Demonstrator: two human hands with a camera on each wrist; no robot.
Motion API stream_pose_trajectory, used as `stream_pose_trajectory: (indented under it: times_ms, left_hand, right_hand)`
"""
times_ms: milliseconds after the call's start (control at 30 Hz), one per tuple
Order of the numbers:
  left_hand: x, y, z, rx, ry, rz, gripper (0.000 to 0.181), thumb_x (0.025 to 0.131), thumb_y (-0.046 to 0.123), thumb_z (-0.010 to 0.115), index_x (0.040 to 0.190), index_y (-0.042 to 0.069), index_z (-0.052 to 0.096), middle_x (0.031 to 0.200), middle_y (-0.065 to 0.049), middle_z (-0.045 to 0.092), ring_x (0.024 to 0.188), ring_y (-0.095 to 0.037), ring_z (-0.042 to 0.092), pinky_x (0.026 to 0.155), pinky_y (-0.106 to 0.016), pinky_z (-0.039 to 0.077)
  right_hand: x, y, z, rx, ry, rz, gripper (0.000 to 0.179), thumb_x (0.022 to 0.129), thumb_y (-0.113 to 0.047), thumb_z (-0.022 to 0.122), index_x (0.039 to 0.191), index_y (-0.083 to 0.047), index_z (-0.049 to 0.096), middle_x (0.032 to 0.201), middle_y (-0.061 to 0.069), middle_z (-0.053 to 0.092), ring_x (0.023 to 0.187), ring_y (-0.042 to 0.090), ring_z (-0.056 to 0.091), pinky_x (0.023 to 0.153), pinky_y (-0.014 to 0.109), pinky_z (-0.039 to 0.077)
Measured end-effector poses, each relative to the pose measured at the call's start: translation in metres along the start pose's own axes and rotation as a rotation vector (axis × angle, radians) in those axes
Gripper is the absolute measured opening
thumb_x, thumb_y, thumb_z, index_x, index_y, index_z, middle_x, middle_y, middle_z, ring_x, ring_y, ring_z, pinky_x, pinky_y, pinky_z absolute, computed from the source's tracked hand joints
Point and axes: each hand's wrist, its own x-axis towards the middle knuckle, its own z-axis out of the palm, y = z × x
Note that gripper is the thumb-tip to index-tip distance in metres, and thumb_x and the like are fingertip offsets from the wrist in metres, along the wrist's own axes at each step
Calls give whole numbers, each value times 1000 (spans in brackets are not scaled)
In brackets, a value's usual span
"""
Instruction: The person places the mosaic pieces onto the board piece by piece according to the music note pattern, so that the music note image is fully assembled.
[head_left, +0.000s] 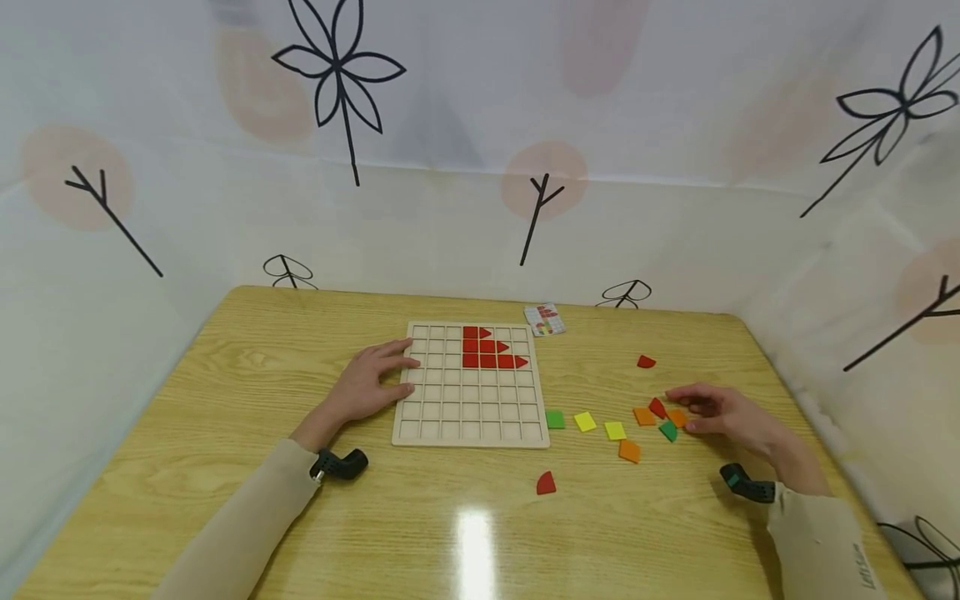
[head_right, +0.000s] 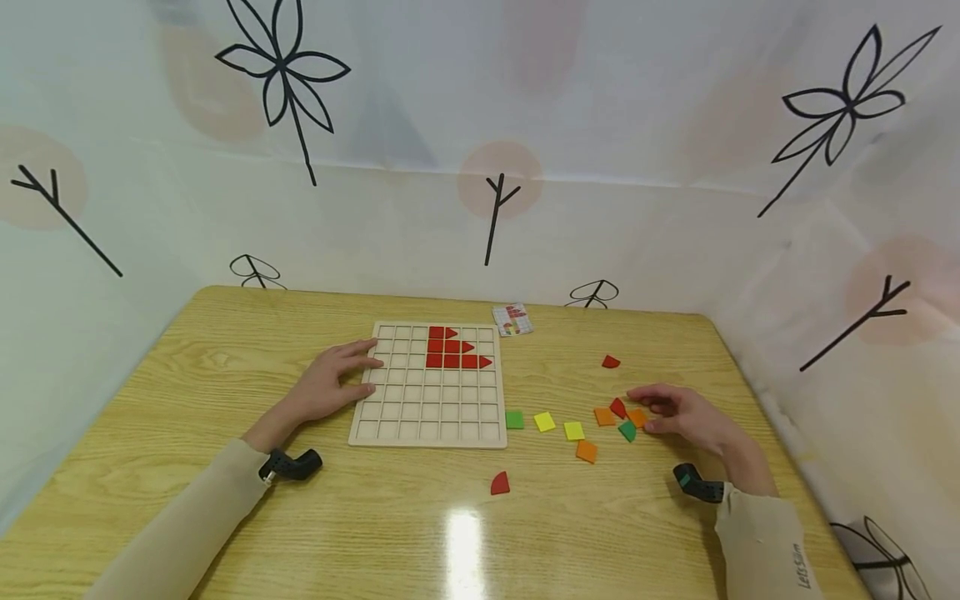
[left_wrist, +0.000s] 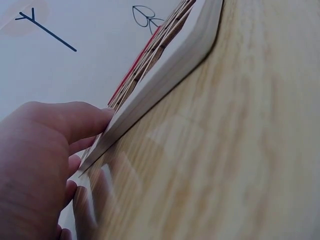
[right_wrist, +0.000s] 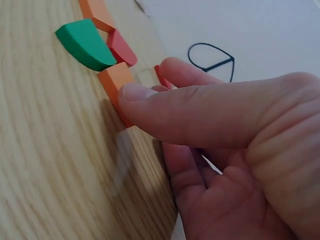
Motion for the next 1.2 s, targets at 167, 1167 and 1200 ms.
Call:
stream_pose_trajectory:
  times_ms: [167,1167,1200]
  left_hand:
    - [1,1,-1,-5,0,5,42,92,34,70,130,15,68,156,-6,40,140,-36,36,115,-56,22]
    - [0,-2,1,-2,4,6,42,92,34,70,130,16,68,156,-6,41,141,-35,36,115,-56,21]
    - [0,-2,1,-1,5,9,42,92,34,70,130,16,68,156,-6,41,141,-35,36,115,-56,21]
  right_hand:
    - [-2,1,-3,75,-6,40,50,92,-3,69,136,13,51,129,-3,60,110,-9,53,87,11,47]
    - [12,-10,7,-73,77,173,43,92,-6,71,130,9,59,101,13,55,81,16,47,66,25,47]
    - [13,-11,7,-76,81,175,43,92,-7,71,129,9,59,100,13,55,80,17,47,66,25,47]
